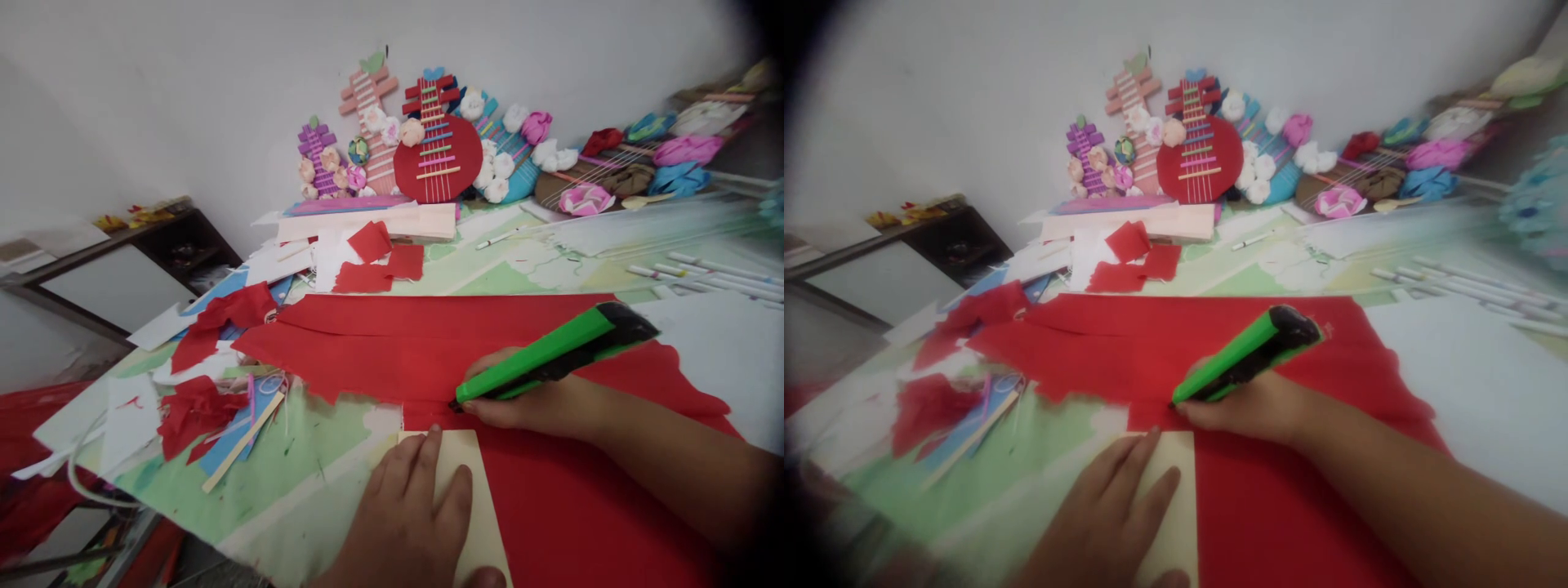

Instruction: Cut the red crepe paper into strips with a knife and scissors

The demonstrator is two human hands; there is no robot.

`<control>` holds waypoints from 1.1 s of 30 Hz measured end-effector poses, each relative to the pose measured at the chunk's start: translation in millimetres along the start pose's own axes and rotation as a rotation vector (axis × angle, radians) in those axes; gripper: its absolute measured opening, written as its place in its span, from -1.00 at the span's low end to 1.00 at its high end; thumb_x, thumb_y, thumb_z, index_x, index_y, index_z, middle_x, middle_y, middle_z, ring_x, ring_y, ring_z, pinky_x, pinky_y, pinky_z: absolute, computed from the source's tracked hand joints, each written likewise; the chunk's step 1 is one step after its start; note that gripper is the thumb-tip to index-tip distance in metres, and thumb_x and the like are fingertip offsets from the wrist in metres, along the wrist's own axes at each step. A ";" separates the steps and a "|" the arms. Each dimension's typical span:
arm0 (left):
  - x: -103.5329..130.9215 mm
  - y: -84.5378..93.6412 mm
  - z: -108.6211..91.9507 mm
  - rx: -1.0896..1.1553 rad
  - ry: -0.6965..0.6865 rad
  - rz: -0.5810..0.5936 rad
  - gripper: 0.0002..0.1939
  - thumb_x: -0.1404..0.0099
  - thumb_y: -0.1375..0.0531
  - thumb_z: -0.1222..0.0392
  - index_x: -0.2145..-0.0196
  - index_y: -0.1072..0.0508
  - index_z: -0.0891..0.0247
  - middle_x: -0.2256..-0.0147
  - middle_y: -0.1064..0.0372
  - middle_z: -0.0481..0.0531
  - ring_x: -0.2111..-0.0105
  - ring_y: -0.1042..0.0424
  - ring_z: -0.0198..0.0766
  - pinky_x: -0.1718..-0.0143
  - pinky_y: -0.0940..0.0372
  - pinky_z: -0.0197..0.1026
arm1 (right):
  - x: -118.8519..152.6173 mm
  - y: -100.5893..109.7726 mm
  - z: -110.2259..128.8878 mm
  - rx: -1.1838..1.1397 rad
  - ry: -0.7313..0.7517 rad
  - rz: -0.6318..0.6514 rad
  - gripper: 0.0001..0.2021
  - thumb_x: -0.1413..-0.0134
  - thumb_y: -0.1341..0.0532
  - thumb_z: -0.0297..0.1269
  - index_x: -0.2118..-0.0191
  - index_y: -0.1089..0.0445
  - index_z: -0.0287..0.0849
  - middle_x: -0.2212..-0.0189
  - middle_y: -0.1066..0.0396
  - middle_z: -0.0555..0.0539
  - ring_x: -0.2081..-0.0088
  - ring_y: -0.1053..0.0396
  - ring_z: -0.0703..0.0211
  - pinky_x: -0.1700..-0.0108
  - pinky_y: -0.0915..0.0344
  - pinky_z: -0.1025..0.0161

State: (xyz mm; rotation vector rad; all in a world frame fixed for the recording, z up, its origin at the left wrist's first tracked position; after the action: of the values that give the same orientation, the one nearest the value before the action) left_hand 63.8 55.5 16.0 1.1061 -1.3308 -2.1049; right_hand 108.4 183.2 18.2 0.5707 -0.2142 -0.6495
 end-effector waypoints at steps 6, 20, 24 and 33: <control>4.0 -5.8 -2.2 -0.026 -0.020 -0.004 -0.41 -0.17 0.00 -0.24 0.07 -0.34 0.29 0.06 -0.29 0.38 0.14 -0.33 0.10 0.24 -0.29 -0.01 | -1.1 -2.5 5.6 0.168 0.107 -0.008 -0.86 0.01 -0.13 -0.27 0.50 -0.33 -0.14 0.52 -0.36 0.03 0.46 -0.30 0.26 0.39 -0.27 0.34; 1.7 -7.3 -2.2 -0.069 0.015 -0.009 -0.69 -0.23 -0.05 0.13 0.08 -0.30 0.24 0.08 -0.33 0.30 0.17 -0.38 0.03 0.23 -0.32 -0.05 | 0.9 2.0 1.7 0.200 0.086 -0.012 -0.84 -0.02 -0.11 -0.22 0.46 -0.37 -0.13 0.46 -0.43 0.03 0.40 -0.38 0.23 0.34 -0.30 0.33; 2.5 -5.8 -0.2 -0.060 0.064 -0.025 -0.70 -0.23 -0.06 0.09 0.10 -0.31 0.23 0.08 -0.33 0.29 0.16 -0.37 0.03 0.22 -0.32 -0.04 | 0.8 3.5 2.2 0.240 0.082 -0.036 -0.83 -0.02 -0.11 -0.22 0.45 -0.38 -0.14 0.45 -0.43 0.01 0.39 -0.38 0.22 0.34 -0.30 0.33; 5.4 -3.7 0.3 -0.005 0.083 -0.094 -0.49 -0.26 0.08 -0.19 0.09 -0.33 0.24 0.06 -0.30 0.32 0.14 -0.33 0.06 0.24 -0.30 -0.01 | 0.2 -3.2 7.8 0.291 0.165 0.014 -0.87 0.00 -0.11 -0.30 0.48 -0.37 -0.15 0.50 -0.41 0.04 0.46 -0.33 0.26 0.37 -0.25 0.34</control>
State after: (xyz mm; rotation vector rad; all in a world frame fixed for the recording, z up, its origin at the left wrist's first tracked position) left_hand 60.6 53.6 10.5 1.2629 -1.2565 -2.1026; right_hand 104.1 177.6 22.9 0.8982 -0.1581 -0.5574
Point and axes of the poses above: each hand's wrist, its own x-axis away from the middle knuckle, its own y-axis out of the back of the hand, z = x × y, the point moved 10 cm from there along -x, towards the middle knuckle
